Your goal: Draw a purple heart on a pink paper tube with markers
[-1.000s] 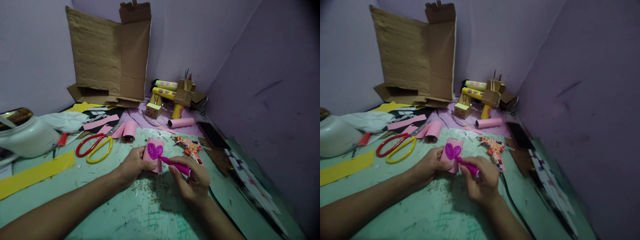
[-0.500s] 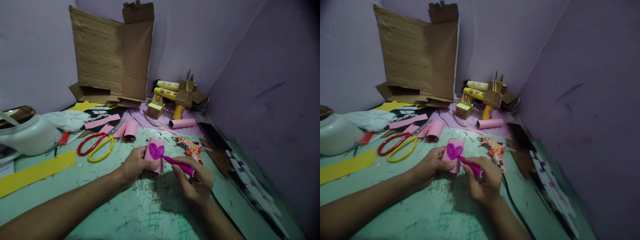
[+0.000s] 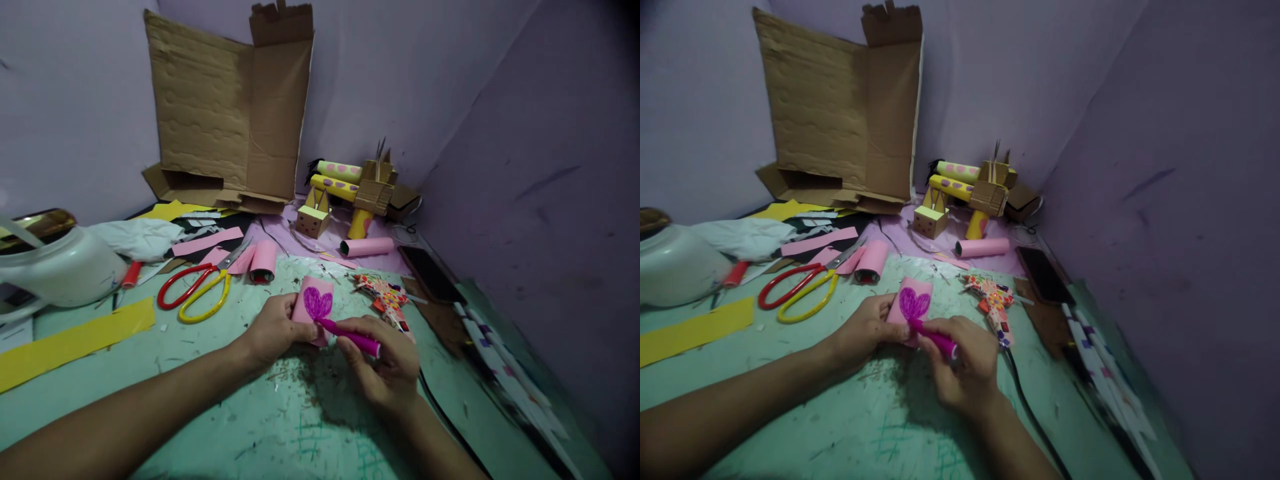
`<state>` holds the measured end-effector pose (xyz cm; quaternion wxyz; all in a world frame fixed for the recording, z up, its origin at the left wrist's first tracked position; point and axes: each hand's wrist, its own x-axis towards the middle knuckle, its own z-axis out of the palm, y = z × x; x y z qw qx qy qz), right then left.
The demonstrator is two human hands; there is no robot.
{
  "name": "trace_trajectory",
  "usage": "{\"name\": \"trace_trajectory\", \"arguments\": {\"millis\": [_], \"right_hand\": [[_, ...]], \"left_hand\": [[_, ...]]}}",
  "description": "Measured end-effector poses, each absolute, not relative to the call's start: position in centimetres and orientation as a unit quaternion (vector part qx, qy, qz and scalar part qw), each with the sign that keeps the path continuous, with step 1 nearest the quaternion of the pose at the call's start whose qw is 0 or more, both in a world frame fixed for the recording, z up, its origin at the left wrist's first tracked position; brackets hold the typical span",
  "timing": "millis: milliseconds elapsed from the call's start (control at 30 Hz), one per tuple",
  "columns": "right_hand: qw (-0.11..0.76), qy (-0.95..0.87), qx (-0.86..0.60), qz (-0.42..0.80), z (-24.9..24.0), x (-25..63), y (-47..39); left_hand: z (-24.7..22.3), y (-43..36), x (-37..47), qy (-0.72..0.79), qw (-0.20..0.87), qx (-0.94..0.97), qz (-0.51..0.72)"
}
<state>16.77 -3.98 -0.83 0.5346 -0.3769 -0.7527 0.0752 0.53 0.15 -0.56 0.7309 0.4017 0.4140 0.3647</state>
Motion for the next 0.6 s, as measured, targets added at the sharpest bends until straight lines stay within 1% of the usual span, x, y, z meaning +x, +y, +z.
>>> {"name": "trace_trajectory", "arguments": {"millis": [100,333,600], "right_hand": [[0.545,-0.745,-0.377,0.078,-0.81,16.79,-3.96],[0.531,-0.755,-0.375,0.083,-0.73,16.80,-3.98],[0.540,-0.748,-0.376,0.080,-0.25,16.90,-4.15]], "left_hand": [[-0.49,0.11,0.56,0.426,0.726,0.412,0.350],[-0.25,-0.09,0.60,0.424,0.721,0.436,0.333],[0.03,-0.14,0.69,0.434,0.723,0.431,0.321]]}}
